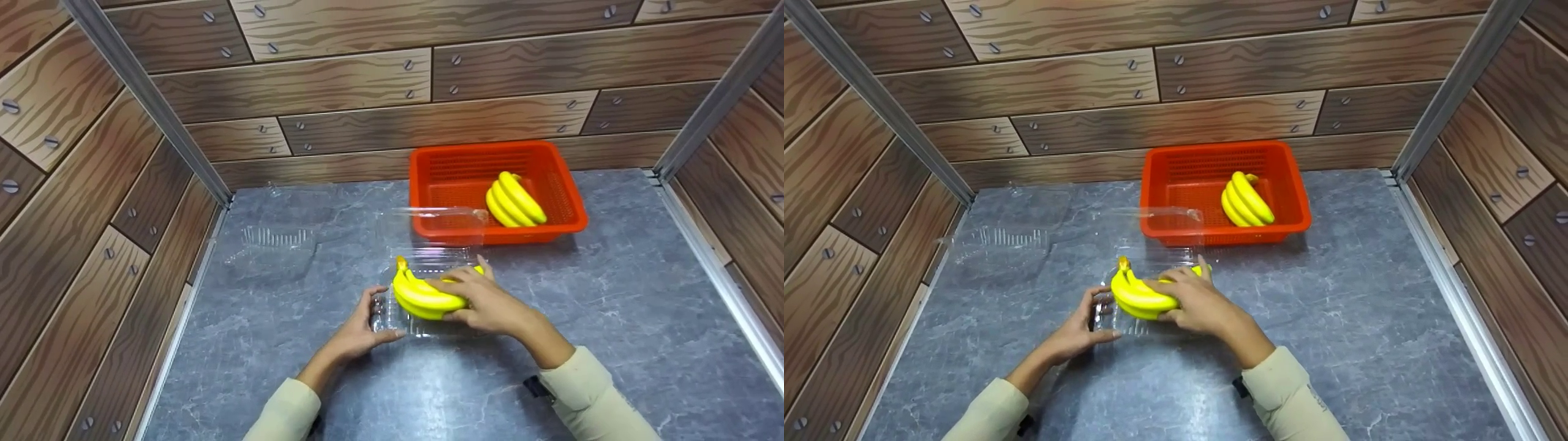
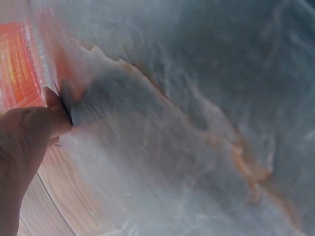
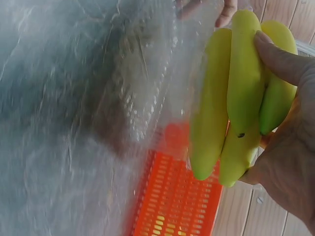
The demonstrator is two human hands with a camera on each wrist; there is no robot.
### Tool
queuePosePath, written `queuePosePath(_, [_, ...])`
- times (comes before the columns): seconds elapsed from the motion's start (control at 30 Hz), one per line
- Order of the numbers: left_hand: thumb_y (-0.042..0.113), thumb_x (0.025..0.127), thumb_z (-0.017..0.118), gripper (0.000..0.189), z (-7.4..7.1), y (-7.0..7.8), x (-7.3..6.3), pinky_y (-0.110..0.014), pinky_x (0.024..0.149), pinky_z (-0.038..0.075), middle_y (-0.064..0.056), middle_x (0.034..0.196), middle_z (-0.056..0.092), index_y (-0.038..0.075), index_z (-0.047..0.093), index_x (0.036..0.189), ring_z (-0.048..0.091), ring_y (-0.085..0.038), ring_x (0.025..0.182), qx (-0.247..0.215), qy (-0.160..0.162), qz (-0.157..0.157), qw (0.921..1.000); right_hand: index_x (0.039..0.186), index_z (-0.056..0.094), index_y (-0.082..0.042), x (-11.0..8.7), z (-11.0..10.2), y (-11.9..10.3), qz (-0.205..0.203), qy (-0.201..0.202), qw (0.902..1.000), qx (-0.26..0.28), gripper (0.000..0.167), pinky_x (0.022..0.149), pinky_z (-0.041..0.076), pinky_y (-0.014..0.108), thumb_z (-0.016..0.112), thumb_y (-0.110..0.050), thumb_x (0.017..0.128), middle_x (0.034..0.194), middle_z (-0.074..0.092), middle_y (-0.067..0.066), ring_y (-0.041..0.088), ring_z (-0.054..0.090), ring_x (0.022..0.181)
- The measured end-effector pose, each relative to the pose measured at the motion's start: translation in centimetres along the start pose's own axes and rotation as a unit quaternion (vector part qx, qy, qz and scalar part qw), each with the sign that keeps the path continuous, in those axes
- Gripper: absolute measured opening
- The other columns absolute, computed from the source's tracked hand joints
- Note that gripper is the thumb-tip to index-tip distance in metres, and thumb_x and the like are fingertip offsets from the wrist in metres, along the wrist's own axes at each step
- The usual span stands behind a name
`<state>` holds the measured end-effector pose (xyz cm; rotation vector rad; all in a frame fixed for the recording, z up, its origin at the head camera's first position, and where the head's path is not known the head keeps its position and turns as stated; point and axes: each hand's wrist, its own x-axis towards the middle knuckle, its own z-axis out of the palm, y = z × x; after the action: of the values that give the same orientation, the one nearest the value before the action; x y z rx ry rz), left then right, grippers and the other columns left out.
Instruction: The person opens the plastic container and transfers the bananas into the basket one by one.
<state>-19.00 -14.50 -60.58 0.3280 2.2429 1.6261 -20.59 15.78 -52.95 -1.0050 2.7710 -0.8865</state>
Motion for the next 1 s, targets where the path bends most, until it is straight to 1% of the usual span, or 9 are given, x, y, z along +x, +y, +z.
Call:
queuePosePath(0.1, [0.029, 0.082, 0.093, 0.103, 0.1, 0.0, 0.1, -0.056, 0.111, 0.053, -0.025, 0.156, 0.049, 0.015, 0.030, 0.162, 0.064, -0.037, 0.127, 0.015, 0.005, 0.018, 0.9997, 0.151, 0.062, -0.025, -0.4, -0.6, 0.2, 0.006, 0.004, 1.0000, 0.004, 0.070, 0.127, 0.001, 0.079, 0.087, -0.019, 0.086, 0.145, 0.069, 0.007, 0.035, 0.058, 0.139])
queuePosePath(0.17, [0.029, 0.081, 0.094, 0.105, 0.2, 0.0, 0.2, -0.057, 0.111, 0.054, -0.026, 0.156, 0.049, 0.013, 0.031, 0.163, 0.063, -0.039, 0.127, 0.023, 0.009, 0.029, 0.9993, 0.152, 0.062, -0.024, -0.6, -0.9, 0.5, 0.008, 0.008, 0.9999, 0.005, 0.071, 0.127, 0.001, 0.079, 0.088, -0.019, 0.086, 0.144, 0.070, 0.007, 0.035, 0.057, 0.138])
queuePosePath(0.27, [0.030, 0.079, 0.095, 0.107, 0.3, 0.0, 0.3, -0.060, 0.114, 0.051, -0.026, 0.157, 0.048, 0.013, 0.032, 0.163, 0.061, -0.040, 0.132, 0.035, 0.020, 0.032, 0.9987, 0.152, 0.062, -0.025, -1.1, -1.4, 0.7, 0.015, 0.016, 0.9997, 0.006, 0.071, 0.127, 0.002, 0.079, 0.087, -0.020, 0.086, 0.143, 0.070, 0.007, 0.034, 0.058, 0.138])
queuePosePath(0.37, [0.032, 0.078, 0.096, 0.107, 0.4, -0.1, 0.2, -0.063, 0.120, 0.045, -0.026, 0.160, 0.046, 0.015, 0.032, 0.163, 0.056, -0.042, 0.139, 0.042, 0.034, 0.019, 0.9984, 0.152, 0.061, -0.026, -1.6, -1.9, 1.0, 0.023, 0.019, 0.9995, 0.009, 0.071, 0.128, 0.002, 0.078, 0.088, -0.020, 0.086, 0.142, 0.070, 0.008, 0.034, 0.058, 0.138])
queuePosePath(0.5, [0.033, 0.076, 0.097, 0.107, 0.3, 0.0, 0.0, -0.066, 0.123, 0.040, -0.025, 0.164, 0.043, 0.019, 0.034, 0.162, 0.050, -0.045, 0.147, 0.037, 0.059, -0.006, 0.9976, 0.153, 0.060, -0.028, -2.4, -2.5, 1.4, 0.036, 0.022, 0.9989, 0.018, 0.073, 0.128, 0.001, 0.077, 0.088, -0.020, 0.086, 0.144, 0.069, 0.008, 0.035, 0.057, 0.139])
queuePosePath(0.6, [0.030, 0.076, 0.097, 0.106, 0.0, 0.0, -0.1, -0.068, 0.126, 0.034, -0.025, 0.166, 0.041, 0.020, 0.034, 0.161, 0.044, -0.047, 0.152, 0.020, 0.074, -0.015, 0.9969, 0.153, 0.061, -0.028, -2.9, -2.9, 1.8, 0.044, 0.031, 0.9982, 0.026, 0.073, 0.129, 0.000, 0.076, 0.088, -0.020, 0.086, 0.146, 0.068, 0.007, 0.035, 0.057, 0.140])
queuePosePath(0.73, [0.024, 0.076, 0.096, 0.106, -0.4, -0.2, 0.0, -0.069, 0.130, 0.024, -0.025, 0.168, 0.038, 0.018, 0.034, 0.161, 0.035, -0.049, 0.158, -0.012, 0.084, -0.020, 0.9962, 0.152, 0.062, -0.027, -3.6, -3.4, 2.4, 0.050, 0.042, 0.9975, 0.029, 0.071, 0.129, 0.001, 0.075, 0.088, -0.020, 0.086, 0.145, 0.067, 0.008, 0.036, 0.057, 0.139])
queuePosePath(0.83, [0.020, 0.076, 0.096, 0.105, -0.7, -0.2, 0.0, -0.070, 0.130, 0.024, -0.026, 0.167, 0.039, 0.017, 0.033, 0.161, 0.035, -0.050, 0.157, -0.025, 0.086, -0.020, 0.9957, 0.151, 0.062, -0.026, -4.0, -3.7, 2.8, 0.053, 0.047, 0.9970, 0.032, 0.070, 0.128, 0.001, 0.076, 0.088, -0.018, 0.086, 0.145, 0.067, 0.010, 0.037, 0.057, 0.137])
queuePosePath(1.0, [0.018, 0.076, 0.096, 0.103, -1.1, -0.2, 0.2, -0.068, 0.127, 0.032, -0.026, 0.162, 0.044, 0.019, 0.036, 0.159, 0.042, -0.048, 0.152, -0.022, 0.091, -0.020, 0.9954, 0.152, 0.062, -0.026, -4.4, -4.2, 3.2, 0.061, 0.048, 0.9963, 0.036, 0.069, 0.127, 0.000, 0.076, 0.087, -0.018, 0.087, 0.146, 0.067, 0.011, 0.037, 0.058, 0.137])
